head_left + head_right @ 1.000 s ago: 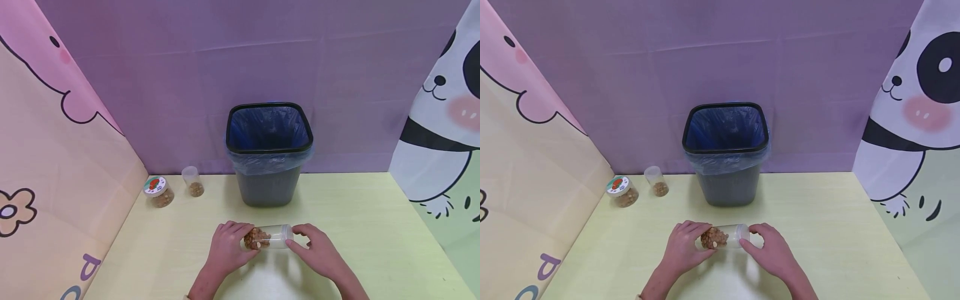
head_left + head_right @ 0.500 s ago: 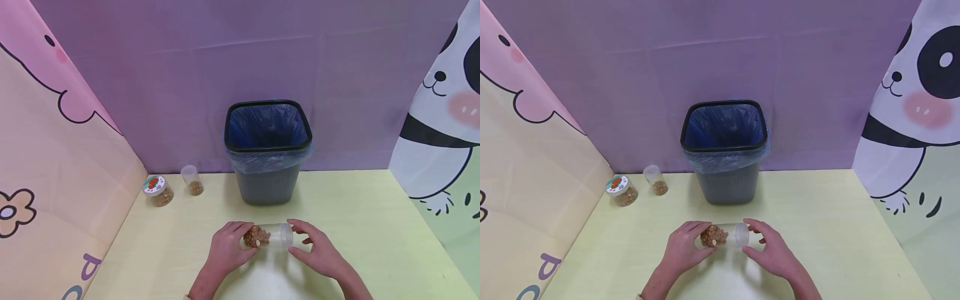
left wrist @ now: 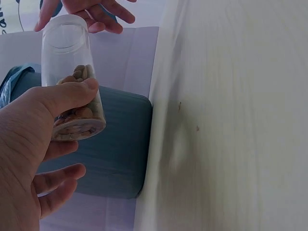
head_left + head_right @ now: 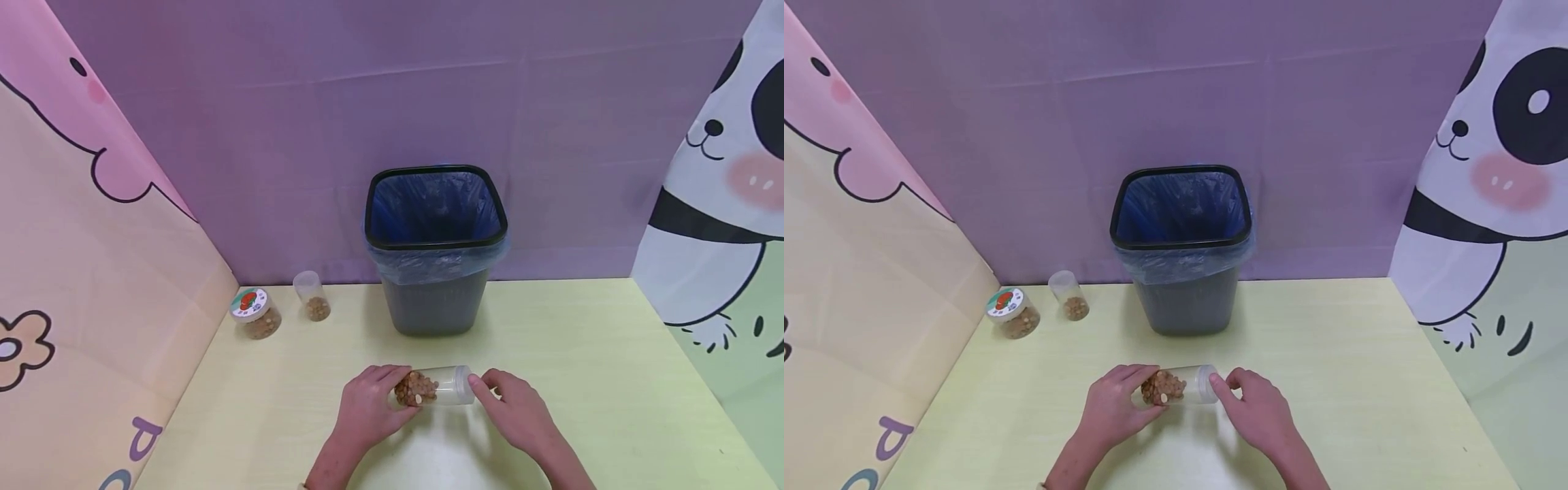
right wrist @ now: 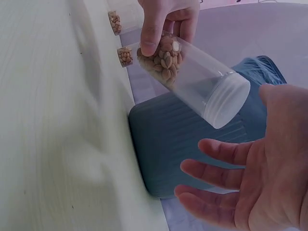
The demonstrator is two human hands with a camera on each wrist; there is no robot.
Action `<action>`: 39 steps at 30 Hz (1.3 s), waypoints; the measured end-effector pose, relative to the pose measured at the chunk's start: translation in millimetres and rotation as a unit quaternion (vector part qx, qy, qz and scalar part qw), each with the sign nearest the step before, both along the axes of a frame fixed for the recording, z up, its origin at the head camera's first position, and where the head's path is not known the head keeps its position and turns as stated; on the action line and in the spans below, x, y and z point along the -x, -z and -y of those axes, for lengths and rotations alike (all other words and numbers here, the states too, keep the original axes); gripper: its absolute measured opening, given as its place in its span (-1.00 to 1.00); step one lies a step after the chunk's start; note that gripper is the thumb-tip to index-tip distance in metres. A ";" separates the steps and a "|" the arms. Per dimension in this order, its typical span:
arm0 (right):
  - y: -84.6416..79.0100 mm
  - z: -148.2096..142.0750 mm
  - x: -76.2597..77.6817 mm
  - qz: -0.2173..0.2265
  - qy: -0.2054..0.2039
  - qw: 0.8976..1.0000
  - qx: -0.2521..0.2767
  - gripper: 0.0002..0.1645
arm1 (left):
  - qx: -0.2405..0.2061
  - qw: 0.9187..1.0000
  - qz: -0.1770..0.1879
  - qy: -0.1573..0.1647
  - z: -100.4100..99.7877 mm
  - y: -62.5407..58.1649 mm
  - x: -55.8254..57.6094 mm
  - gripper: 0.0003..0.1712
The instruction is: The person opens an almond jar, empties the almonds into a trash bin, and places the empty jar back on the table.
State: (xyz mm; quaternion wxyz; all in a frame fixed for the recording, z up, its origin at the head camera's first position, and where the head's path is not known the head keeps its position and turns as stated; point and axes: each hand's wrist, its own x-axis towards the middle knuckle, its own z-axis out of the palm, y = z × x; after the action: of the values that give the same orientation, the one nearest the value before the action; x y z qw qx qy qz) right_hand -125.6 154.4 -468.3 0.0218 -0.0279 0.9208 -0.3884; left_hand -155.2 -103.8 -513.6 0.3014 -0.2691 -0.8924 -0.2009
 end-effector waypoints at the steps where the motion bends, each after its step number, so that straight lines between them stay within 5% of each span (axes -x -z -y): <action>1: -0.5 0.7 -0.1 0.003 0.000 1.000 -0.007 -0.52 | 0.001 1.000 0.001 0.000 -0.1 -0.1 0.2 -0.31; 10: -3.1 0.2 1.8 -0.014 -0.012 1.000 -0.021 -0.56 | 0.005 1.000 0.003 0.008 -3.3 -3.9 4.1 -0.33; 21: 4.8 -10.6 7.9 -0.023 -0.029 0.995 0.095 -0.68 | -0.009 1.000 0.001 0.019 -10.8 -6.7 10.8 -0.35; 26: 7.7 -13.0 7.8 -0.061 -0.074 0.985 0.145 -0.54 | -0.009 1.000 0.010 0.014 -8.5 -8.4 10.0 -0.33; 34: 8.7 -15.9 10.0 -0.155 -0.148 0.966 0.144 -0.31 | -0.014 1.000 0.017 0.017 -6.4 -10.3 14.7 -0.33; 39: 9.7 -13.1 9.8 -0.149 -0.160 0.964 0.154 -0.14 | -0.007 1.000 0.014 0.010 -4.3 -8.1 14.1 -0.32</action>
State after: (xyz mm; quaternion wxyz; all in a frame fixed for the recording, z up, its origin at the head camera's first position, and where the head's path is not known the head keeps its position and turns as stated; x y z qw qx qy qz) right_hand -135.4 167.5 -477.9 -0.0585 -0.2353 0.8261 -0.5086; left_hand -169.3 -99.4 -505.5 0.2886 -0.2733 -0.8924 -0.2137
